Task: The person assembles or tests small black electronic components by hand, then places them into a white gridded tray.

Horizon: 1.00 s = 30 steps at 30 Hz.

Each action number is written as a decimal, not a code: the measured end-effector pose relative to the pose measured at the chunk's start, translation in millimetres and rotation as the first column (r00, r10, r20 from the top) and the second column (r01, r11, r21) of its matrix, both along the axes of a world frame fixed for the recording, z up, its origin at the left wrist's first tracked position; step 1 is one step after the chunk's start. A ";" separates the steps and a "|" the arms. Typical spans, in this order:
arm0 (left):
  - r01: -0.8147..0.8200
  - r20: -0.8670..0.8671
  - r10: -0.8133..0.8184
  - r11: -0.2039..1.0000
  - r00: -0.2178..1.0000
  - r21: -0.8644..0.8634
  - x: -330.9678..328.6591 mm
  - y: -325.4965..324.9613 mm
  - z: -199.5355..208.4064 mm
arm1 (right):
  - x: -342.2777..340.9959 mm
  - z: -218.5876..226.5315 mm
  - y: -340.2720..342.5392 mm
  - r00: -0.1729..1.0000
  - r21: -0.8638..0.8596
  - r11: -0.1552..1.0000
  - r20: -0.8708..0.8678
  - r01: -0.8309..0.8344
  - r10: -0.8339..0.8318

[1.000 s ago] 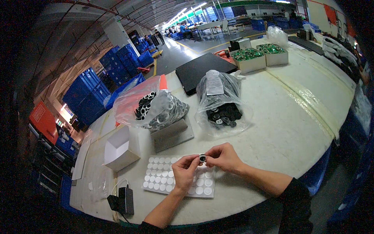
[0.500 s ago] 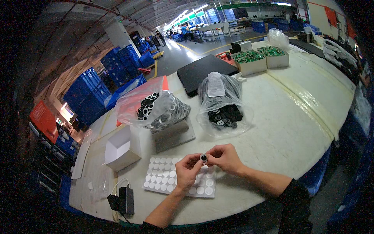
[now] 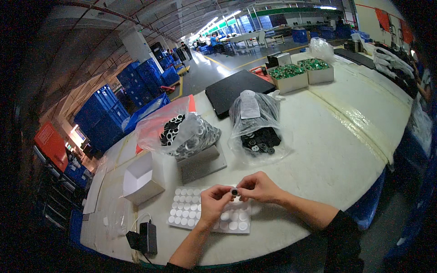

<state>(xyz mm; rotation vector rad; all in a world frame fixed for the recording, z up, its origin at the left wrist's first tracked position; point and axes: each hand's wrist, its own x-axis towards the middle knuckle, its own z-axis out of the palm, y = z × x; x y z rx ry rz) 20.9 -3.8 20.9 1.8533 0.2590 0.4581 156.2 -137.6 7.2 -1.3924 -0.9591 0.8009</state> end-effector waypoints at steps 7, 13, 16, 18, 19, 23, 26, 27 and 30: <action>-0.025 0.125 0.070 0.943 0.990 -0.332 5.4 -5.1 -11.4 | 3.2 -15.4 2.8 0.999 0.191 0.982 -0.042 -0.002 0.010; -0.033 -0.009 0.032 0.981 0.999 -0.189 5.4 1.0 -2.7 | -2.3 -3.2 -2.1 0.999 0.086 0.996 0.019 0.038 -0.040; 0.026 -0.125 -0.042 0.992 0.991 -0.125 5.0 2.6 -1.7 | 0.5 -6.2 -1.7 0.996 0.039 0.999 0.091 0.011 -0.014; 0.031 -0.045 -0.037 0.993 0.998 -0.114 5.6 -0.9 -1.7 | 0.8 -5.4 -2.9 0.993 0.011 0.998 0.102 0.066 -0.067; 0.033 -0.045 -0.038 0.993 0.998 -0.113 5.4 -2.8 -2.1 | 1.0 -5.5 -2.9 0.993 0.012 0.998 0.101 0.067 -0.068; 0.049 0.048 -0.049 0.999 0.998 0.016 2.3 -3.0 -6.4 | 3.0 -3.4 -1.4 0.999 0.077 0.997 0.030 0.018 -0.020; 0.057 0.012 -0.065 0.941 0.998 0.332 2.4 -6.2 -4.5 | 8.0 -3.2 0.2 0.966 0.046 0.997 0.255 -0.063 0.050; 0.054 0.012 -0.068 0.878 0.998 0.475 1.2 -9.9 -1.7 | 11.3 -5.7 0.9 0.922 0.003 0.994 0.373 -0.110 0.101; 0.080 0.003 -0.086 0.937 0.996 0.341 2.5 -5.0 -3.8 | 35.2 -9.6 8.4 0.897 0.177 0.967 0.371 0.184 -0.239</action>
